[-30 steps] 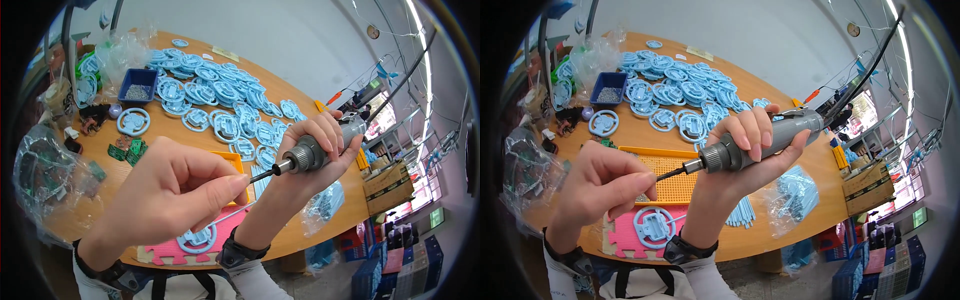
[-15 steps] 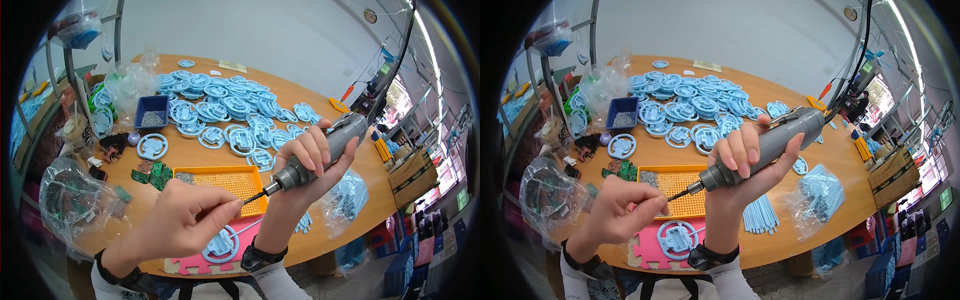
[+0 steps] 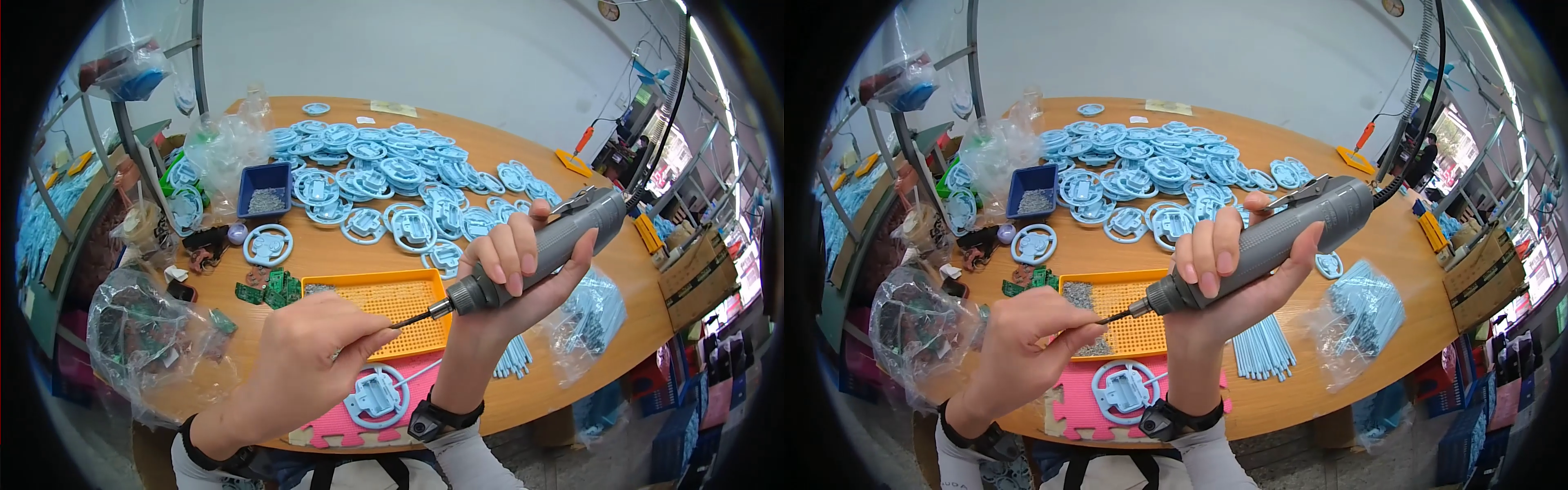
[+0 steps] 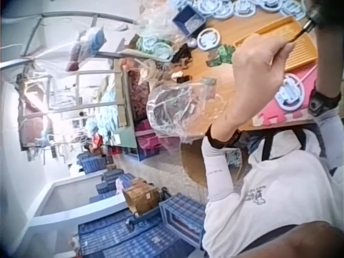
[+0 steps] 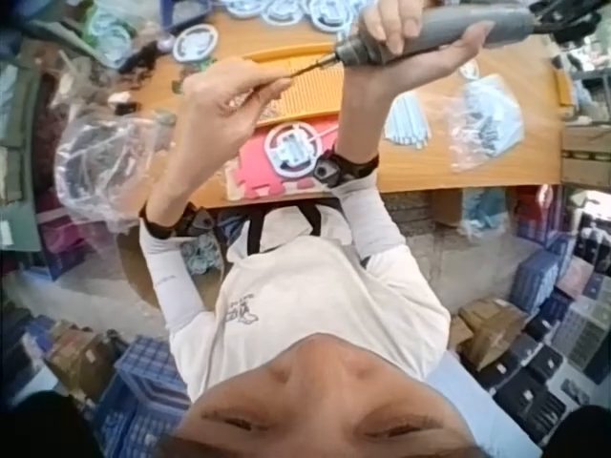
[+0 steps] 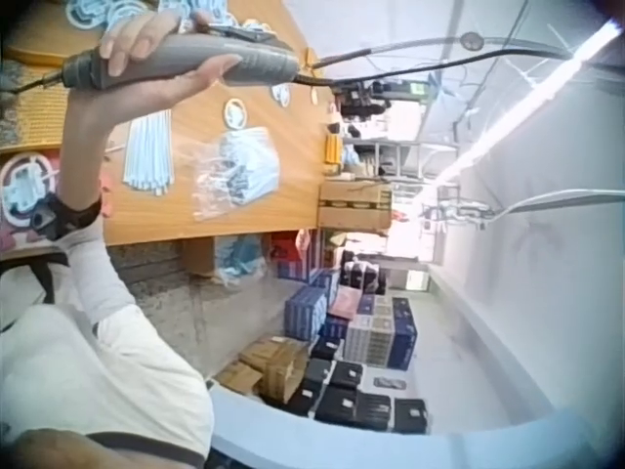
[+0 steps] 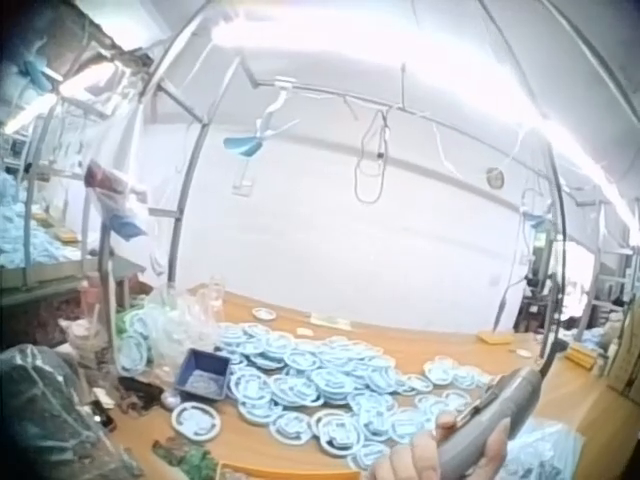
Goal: Assembling plastic toy parts using a power screwdriver.
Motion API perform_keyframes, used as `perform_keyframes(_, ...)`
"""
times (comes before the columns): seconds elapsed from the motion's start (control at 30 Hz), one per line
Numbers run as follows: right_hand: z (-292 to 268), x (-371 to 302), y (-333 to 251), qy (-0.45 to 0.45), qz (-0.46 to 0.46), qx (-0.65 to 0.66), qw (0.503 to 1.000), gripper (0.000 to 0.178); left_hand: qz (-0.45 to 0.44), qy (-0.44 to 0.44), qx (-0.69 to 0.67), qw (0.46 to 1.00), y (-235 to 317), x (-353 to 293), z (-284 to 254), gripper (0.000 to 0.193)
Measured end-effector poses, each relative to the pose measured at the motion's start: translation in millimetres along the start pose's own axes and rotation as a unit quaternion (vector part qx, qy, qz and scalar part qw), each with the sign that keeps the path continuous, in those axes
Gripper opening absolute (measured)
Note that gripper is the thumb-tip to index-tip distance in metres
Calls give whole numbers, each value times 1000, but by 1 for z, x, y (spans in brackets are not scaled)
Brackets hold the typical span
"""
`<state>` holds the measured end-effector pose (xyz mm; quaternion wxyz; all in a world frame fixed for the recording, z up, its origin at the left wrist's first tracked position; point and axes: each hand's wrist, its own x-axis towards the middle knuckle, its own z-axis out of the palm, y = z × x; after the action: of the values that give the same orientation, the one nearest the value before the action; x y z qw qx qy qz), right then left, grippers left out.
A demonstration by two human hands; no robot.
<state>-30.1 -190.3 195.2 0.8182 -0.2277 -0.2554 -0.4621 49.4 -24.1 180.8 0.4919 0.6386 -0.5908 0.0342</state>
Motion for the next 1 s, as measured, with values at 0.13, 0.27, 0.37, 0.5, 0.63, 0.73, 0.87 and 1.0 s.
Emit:
perform_keyframes(0.13, -1, -3, -1, 14, -10, -9, 1000, 45, 65, -3, 129, 989, 7, 1, -2, 14)
perform_keyframes(0.27, -1, -6, 0, 25, -31, -13, 999, 44, 158, 46, 255, 953, 6, -7, 6, 18)
perform_keyframes(0.37, 2, -8, -1, 6, -38, -3, 999, 44, 162, 51, 270, 948, 8, -7, 11, 21)
perform_keyframes(0.5, 1, -9, -4, -24, -24, 7, 999, 61, 93, -1, 145, 985, 7, -2, 7, 11)
perform_keyframes(0.63, 1, -8, -11, -48, 18, 43, 998, 60, -25, -89, -56, 994, 12, 4, -1, 5)
perform_keyframes(0.73, -3, -7, -7, -47, 63, 100, 992, 59, -293, -188, -272, 897, 14, 10, -9, 10)
perform_keyframes(0.87, -1, -8, -6, -22, 53, 93, 994, 58, -327, -201, -392, 836, 7, 10, -7, 13)
perform_keyframes(1.0, 12, -9, -8, 9, -1, 30, 1000, 57, -160, -107, -154, 969, 15, 10, -3, 9)
